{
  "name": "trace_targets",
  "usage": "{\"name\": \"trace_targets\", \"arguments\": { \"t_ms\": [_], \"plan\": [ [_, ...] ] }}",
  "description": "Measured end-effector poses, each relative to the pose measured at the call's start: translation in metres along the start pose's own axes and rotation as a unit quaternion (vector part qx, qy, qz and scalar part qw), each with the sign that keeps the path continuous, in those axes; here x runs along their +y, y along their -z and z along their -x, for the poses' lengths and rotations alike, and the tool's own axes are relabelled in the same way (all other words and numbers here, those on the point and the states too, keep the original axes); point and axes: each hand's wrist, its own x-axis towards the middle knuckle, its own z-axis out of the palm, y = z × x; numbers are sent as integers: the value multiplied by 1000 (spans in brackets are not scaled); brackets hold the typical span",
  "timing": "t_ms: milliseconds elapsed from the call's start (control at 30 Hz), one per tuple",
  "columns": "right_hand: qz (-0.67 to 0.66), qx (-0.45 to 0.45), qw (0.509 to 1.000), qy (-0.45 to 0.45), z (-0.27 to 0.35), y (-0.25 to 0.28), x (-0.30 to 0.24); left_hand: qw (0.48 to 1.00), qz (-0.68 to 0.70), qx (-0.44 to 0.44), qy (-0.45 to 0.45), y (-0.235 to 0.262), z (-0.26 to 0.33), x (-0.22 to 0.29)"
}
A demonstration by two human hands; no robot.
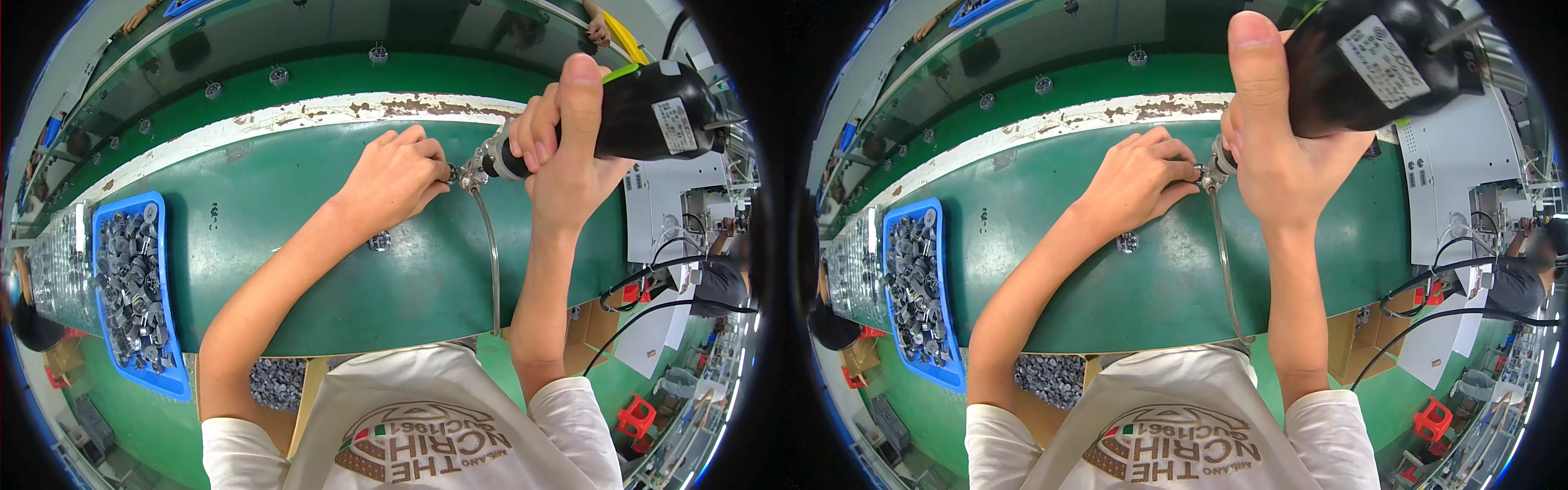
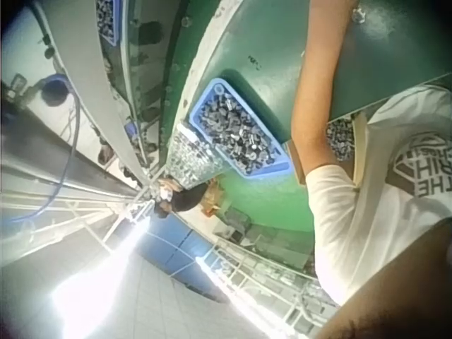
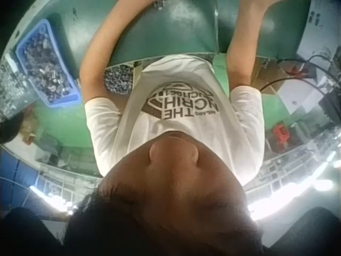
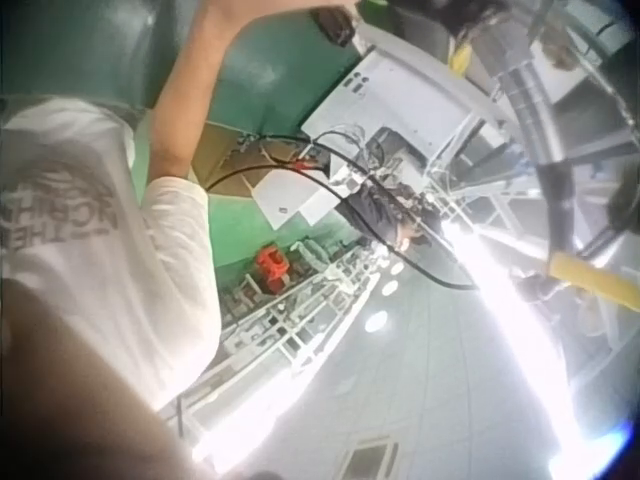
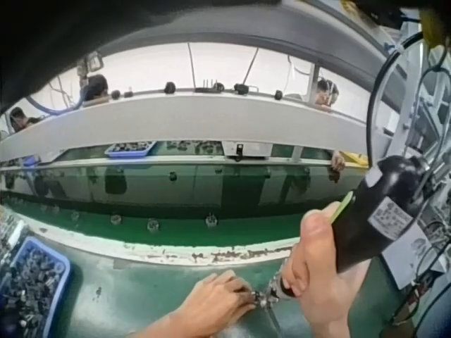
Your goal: The person assembles small circular components onto a plastic frame using a powered screwdriver and tweezers.
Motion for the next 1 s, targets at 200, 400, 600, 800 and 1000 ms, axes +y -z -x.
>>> {"name": "trace_targets", "arguments": {
  "t_ms": [200, 400, 600, 800, 1000],
  "plan": [
    [-57, 18, 998, -19, -10, 29, -34, 993, 96, 10, 67, -5, 1, -3],
    [-144, -20, 988, -41, -13, 28, -35, 983, 160, 0, 89, -11, 4, -9],
    [-46, 28, 998, -34, -8, 1, -18, 988, 138, -4, 69, -13, 4, -8],
    [-59, 3, 998, -27, -5, 0, -9, 987, 143, -14, 74, -13, 4, -10],
    [-56, 11, 998, -26, -4, -2, -4, 987, 148, -5, 67, -14, 4, -12]
  ]
}}
